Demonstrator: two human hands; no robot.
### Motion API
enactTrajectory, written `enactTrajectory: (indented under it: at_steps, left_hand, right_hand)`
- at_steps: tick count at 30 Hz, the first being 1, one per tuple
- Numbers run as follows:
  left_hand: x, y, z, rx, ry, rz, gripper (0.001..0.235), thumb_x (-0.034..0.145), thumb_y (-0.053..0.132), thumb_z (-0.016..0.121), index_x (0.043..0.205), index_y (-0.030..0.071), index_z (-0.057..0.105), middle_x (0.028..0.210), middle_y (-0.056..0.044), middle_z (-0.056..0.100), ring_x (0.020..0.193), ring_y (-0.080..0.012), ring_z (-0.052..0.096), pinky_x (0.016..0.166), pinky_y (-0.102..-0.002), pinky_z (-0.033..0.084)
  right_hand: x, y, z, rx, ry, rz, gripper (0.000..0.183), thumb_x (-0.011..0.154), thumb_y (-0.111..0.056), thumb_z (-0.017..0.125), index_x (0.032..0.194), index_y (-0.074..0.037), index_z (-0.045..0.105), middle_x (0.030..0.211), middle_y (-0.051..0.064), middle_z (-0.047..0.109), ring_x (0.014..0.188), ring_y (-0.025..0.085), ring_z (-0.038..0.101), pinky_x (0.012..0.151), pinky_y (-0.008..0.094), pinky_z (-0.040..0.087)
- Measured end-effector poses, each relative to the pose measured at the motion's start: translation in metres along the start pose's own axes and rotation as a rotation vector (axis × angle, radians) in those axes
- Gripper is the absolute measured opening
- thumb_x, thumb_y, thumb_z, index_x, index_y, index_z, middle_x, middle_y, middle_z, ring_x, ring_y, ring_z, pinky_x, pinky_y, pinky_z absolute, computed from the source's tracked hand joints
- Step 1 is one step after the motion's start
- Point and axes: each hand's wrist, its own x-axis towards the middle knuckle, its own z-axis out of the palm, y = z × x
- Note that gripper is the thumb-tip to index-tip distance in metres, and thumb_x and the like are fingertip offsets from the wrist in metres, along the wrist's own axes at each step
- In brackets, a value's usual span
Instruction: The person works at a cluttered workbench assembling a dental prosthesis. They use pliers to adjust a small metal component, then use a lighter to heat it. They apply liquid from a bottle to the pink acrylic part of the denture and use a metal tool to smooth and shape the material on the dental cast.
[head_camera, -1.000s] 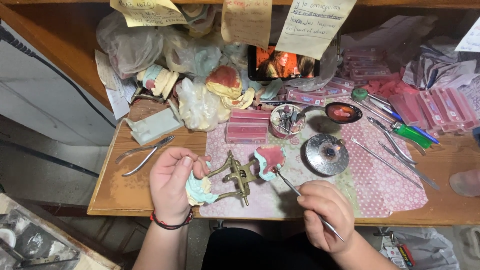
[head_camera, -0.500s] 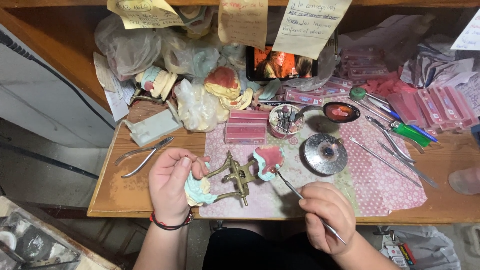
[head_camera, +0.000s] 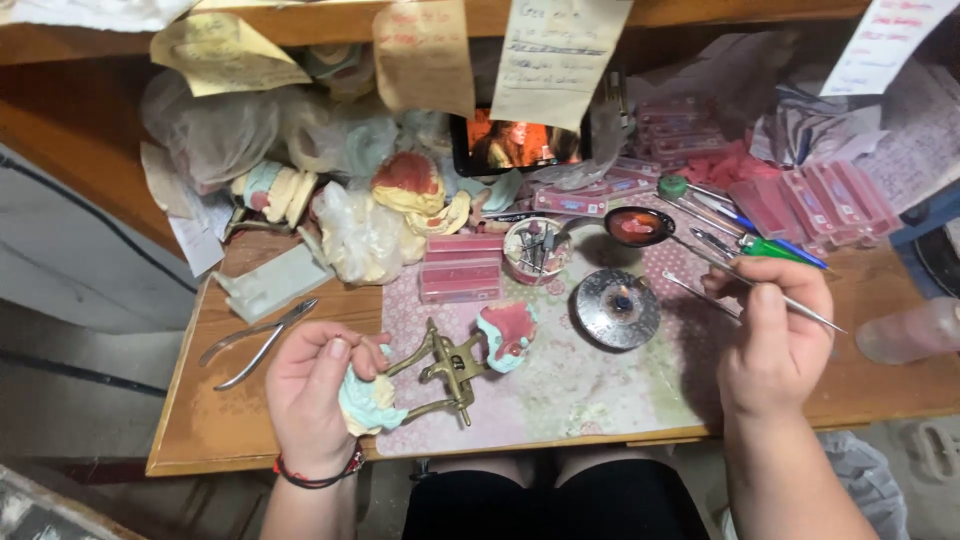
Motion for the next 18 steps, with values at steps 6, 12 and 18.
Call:
enactTrajectory:
  at_steps: [6,12,18]
  left_hand:
    - [-0.001,0.002,0.004,0.021,0.023,0.003,0.012,0.103,0.013,0.058,0.099,0.003,0.063,0.068,-0.007,0.063,0.069,-0.022,0.065,0.09,-0.048,0.059]
    - [-0.001,0.001,0.003,0.023,0.018,0.01,0.011,0.103,0.013,0.057,0.099,0.004,0.063,0.068,-0.007,0.063,0.069,-0.0223,0.065,0.09,-0.048,0.058]
    - [-0.001,-0.001,0.003,0.02,0.014,0.003,0.011,0.103,0.014,0.057,0.099,0.004,0.062,0.067,-0.007,0.062,0.069,-0.0226,0.065,0.092,-0.05,0.058]
  right_hand:
    - [0.002,0.004,-0.009,-0.132,-0.077,0.051,0.021,0.111,-0.022,0.052,0.115,-0.002,0.058,0.11,0.012,0.062,0.094,0.022,0.066,0.091,0.034,0.058]
    - [0.004,-0.003,-0.026,0.128,-0.048,0.143,0.028,0.109,-0.029,0.059,0.119,-0.002,0.062,0.114,0.015,0.066,0.095,0.024,0.069,0.086,0.031,0.06]
    - [-0.003,-0.012,-0.071,0.346,-0.403,0.41,0.06,0.091,-0.006,0.068,0.149,0.003,0.054,0.113,0.018,0.071,0.098,0.024,0.072,0.087,0.032,0.058]
